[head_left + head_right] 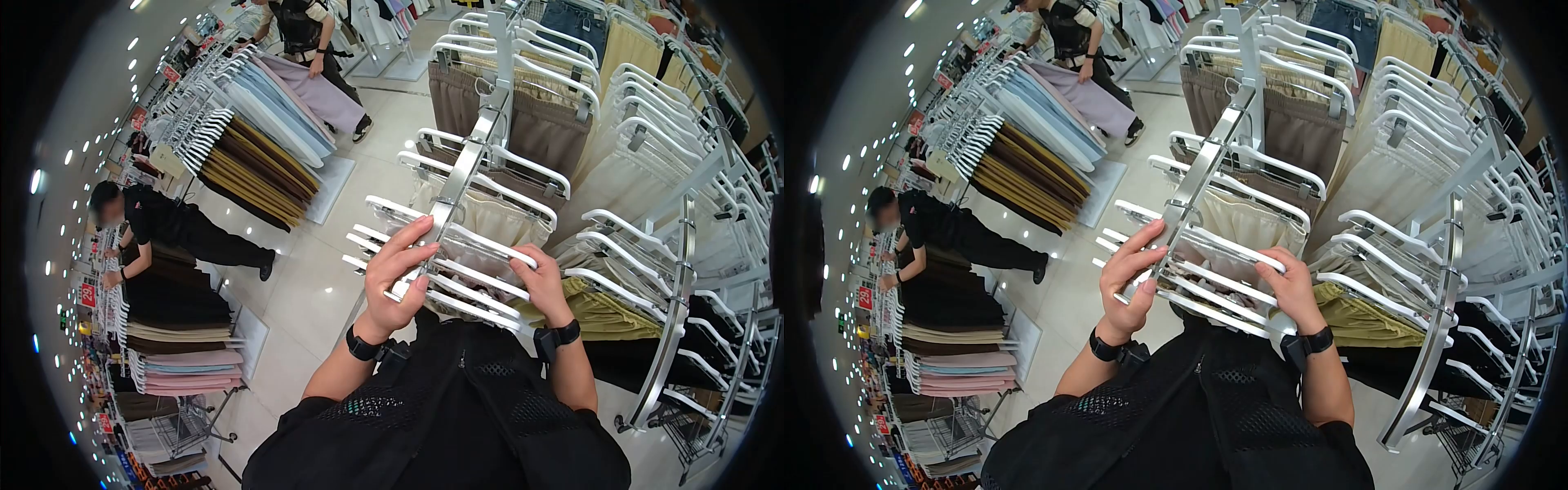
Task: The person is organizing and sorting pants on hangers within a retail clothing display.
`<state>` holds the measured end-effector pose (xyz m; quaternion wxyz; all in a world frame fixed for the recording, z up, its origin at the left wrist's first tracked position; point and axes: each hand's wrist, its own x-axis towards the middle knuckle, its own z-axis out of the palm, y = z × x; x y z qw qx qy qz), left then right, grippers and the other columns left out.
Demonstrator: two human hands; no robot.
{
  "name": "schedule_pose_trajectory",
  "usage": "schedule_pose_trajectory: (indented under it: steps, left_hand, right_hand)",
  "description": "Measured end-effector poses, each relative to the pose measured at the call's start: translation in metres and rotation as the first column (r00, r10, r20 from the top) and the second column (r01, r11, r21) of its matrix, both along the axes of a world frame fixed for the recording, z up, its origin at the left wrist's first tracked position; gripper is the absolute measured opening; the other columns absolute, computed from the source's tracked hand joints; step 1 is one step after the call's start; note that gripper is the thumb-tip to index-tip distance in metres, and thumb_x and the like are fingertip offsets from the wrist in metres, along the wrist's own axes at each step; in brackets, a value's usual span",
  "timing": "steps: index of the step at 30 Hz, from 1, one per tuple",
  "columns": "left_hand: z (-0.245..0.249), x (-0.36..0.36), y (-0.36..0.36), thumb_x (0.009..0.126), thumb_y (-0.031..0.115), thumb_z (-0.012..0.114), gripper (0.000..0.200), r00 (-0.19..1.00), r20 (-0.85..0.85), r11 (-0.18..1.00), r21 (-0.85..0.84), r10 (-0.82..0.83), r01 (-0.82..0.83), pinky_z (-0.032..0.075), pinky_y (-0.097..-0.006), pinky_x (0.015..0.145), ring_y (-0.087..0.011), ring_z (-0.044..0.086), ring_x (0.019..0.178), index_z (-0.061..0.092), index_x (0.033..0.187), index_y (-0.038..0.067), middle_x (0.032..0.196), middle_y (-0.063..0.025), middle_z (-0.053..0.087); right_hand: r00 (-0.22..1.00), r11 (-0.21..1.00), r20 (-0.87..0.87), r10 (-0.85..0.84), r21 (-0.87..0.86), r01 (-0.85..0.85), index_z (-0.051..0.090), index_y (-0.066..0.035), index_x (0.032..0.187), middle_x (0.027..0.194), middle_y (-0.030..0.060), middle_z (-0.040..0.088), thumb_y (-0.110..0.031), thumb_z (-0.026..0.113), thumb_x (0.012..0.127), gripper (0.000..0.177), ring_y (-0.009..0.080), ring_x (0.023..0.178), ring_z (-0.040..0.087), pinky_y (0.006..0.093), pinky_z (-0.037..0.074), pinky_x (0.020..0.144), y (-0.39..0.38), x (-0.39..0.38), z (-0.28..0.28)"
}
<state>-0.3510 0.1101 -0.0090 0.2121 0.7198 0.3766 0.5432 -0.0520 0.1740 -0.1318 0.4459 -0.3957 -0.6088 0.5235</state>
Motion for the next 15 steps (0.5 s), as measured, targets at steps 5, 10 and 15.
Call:
schedule_pose_trajectory:
  steps: [5,10,15]
  left_hand:
    - [-0.001,-0.0003,-0.0003,0.089,0.015,0.067,0.044,1.0,0.002,1.0,-0.003,0.0,0.0,0.045,-0.0506,0.122,-0.0457,0.059,0.145,0.076,0.128,-0.003,0.152,-0.0292,0.064]
    - [-0.0021,-0.0008,-0.0007,0.089,0.014,0.067,0.044,1.0,0.007,1.0,-0.015,0.003,-0.003,0.045,-0.0503,0.121,-0.0454,0.059,0.145,0.077,0.128,-0.002,0.153,-0.0285,0.064]
    - [-0.0036,-0.0007,-0.0008,0.093,0.023,0.065,0.045,1.0,-0.003,1.0,-0.024,0.013,-0.014,0.045,-0.0502,0.121,-0.044,0.059,0.146,0.077,0.129,-0.002,0.153,-0.0308,0.062]
  right_hand:
    - [1.0,1.0,-0.016,0.004,-0.017,-0.005,0.075,0.005,0.119,0.103,0.0033,0.068,-0.015,0.078,0.105,0.024,0.0124,0.094,0.062,0.0271,0.049,0.085,-0.0003,-0.0019,-0.0001]
    - [0.999,0.999,-0.036,0.015,-0.03,-0.016,0.075,0.005,0.119,0.104,0.0029,0.068,-0.015,0.077,0.105,0.024,0.0117,0.095,0.062,0.0268,0.049,0.085,0.0001,-0.0018,-0.0049]
    - [0.999,0.999,-0.038,0.018,-0.048,-0.02,0.075,0.005,0.119,0.104,0.003,0.068,-0.014,0.077,0.105,0.024,0.0115,0.096,0.062,0.0267,0.049,0.086,-0.0007,-0.0019,-0.0014]
